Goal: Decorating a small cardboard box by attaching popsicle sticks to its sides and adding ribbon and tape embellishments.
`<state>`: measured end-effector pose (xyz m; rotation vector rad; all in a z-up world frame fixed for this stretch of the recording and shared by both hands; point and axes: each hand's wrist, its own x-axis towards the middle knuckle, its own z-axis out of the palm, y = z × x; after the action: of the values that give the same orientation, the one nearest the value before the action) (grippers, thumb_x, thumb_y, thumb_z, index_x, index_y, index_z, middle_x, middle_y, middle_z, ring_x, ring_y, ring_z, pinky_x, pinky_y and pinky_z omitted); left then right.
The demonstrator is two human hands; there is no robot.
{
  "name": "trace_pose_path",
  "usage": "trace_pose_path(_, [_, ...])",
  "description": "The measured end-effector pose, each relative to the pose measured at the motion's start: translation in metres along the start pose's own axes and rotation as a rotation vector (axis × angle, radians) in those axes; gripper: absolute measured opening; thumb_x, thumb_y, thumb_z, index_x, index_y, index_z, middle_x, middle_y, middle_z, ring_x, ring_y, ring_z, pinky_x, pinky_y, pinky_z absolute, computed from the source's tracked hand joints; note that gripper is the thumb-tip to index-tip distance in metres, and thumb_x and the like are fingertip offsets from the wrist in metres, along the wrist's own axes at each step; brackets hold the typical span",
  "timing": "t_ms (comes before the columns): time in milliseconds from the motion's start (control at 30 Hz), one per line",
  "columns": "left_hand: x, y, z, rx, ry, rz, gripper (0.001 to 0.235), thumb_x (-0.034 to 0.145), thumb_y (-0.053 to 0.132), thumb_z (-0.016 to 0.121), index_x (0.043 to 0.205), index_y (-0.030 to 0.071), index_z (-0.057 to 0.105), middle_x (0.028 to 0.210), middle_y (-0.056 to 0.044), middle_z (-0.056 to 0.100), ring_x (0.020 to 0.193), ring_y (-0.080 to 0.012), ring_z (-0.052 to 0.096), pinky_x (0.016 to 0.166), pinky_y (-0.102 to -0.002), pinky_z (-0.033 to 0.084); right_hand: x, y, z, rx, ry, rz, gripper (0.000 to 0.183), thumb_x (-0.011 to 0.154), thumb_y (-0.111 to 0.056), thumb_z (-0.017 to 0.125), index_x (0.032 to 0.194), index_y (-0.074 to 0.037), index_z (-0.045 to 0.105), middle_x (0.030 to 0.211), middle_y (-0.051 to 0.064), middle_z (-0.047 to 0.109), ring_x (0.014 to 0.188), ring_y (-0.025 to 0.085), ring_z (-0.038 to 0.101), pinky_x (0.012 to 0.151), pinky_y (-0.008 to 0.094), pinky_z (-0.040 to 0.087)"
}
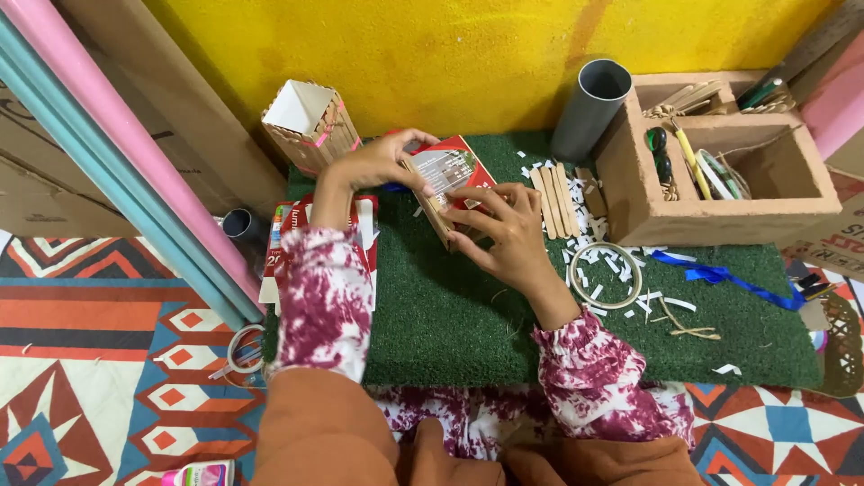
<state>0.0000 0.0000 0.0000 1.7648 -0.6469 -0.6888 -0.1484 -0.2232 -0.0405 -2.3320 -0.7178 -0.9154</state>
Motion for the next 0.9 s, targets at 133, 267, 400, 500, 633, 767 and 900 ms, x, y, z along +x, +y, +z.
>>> trace_pose_path(133, [0.023, -0.001, -0.014, 0.138, -0.089, -0.139, 0.092, 0.054, 0.022, 0.099, 0.134, 0.005, 0.056, 0.104, -0.013, 0.072, 0.088, -0.0168, 0.067, 0.084, -0.027, 0.053, -0.002, 0.004, 0.005, -0.037, 0.003, 0.000, 0.020, 0.094, -0.042, 0.069, 0.110, -0.032, 0.076, 0.127, -0.009, 0.067, 0.106, 0.020, 0.049, 0.090, 0.037, 0.029])
trace_pose_path(267, [0.033, -0.004, -0.019, 0.224, -0.171, -0.214, 0.074, 0.055, 0.026, 0.098, 0.118, 0.005, 0.065, 0.097, -0.005, 0.072, 0.086, -0.0146, 0.065, 0.083, -0.025, 0.049, -0.002, 0.003, 0.002, -0.050, 0.004, 0.011, 0.020, 0.094, -0.044, 0.070, 0.110, -0.032, 0.076, 0.127, -0.007, 0.065, 0.107, 0.020, 0.049, 0.091, 0.038, 0.031])
trace_pose_path(400, [0.031, -0.002, -0.015, 0.169, -0.166, -0.222, 0.062, 0.056, 0.023, 0.097, 0.109, 0.011, 0.069, 0.094, -0.001, 0.074, 0.084, -0.0109, 0.066, 0.083, -0.022, 0.047, -0.003, 0.003, 0.002, -0.050, 0.000, 0.014, 0.020, 0.095, -0.044, 0.071, 0.110, -0.032, 0.076, 0.129, -0.004, 0.064, 0.109, 0.021, 0.049, 0.092, 0.038, 0.031])
trace_pose_path(500, [0.034, -0.007, -0.017, 0.103, -0.217, -0.199, 0.066, 0.060, 0.018, 0.096, 0.117, 0.006, 0.064, 0.103, -0.002, 0.072, 0.092, -0.0125, 0.065, 0.090, -0.026, 0.049, -0.003, 0.002, 0.001, -0.052, -0.005, 0.011, 0.020, 0.095, -0.043, 0.072, 0.111, -0.032, 0.076, 0.130, -0.002, 0.063, 0.110, 0.023, 0.050, 0.093, 0.039, 0.032])
trace_pose_path(633, [0.031, -0.009, -0.019, 0.075, -0.222, -0.182, 0.065, 0.063, 0.014, 0.094, 0.119, 0.006, 0.064, 0.102, -0.001, 0.073, 0.092, -0.0108, 0.066, 0.091, -0.025, 0.049, -0.003, 0.003, 0.003, -0.065, 0.005, -0.003, 0.020, 0.094, -0.043, 0.072, 0.111, -0.033, 0.076, 0.130, -0.003, 0.063, 0.109, 0.022, 0.050, 0.092, 0.037, 0.032])
trace_pose_path(767, [0.030, -0.008, -0.016, 0.040, -0.210, -0.178, 0.063, 0.061, 0.014, 0.094, 0.116, 0.007, 0.064, 0.099, 0.000, 0.073, 0.088, -0.0104, 0.066, 0.087, -0.024, 0.050, -0.002, 0.004, 0.002, -0.069, 0.005, 0.002, 0.020, 0.093, -0.044, 0.073, 0.110, -0.034, 0.076, 0.130, -0.004, 0.063, 0.111, 0.023, 0.050, 0.093, 0.037, 0.032])
trace_pose_path(900, [0.033, -0.005, -0.015, 0.106, -0.243, -0.204, 0.055, 0.060, 0.013, 0.096, 0.109, 0.009, 0.070, 0.092, 0.002, 0.073, 0.083, -0.0106, 0.067, 0.084, -0.024, 0.050, -0.005, 0.008, 0.005, -0.056, -0.003, -0.001, 0.021, 0.093, -0.044, 0.073, 0.111, -0.034, 0.075, 0.131, -0.004, 0.061, 0.113, 0.023, 0.050, 0.093, 0.038, 0.031])
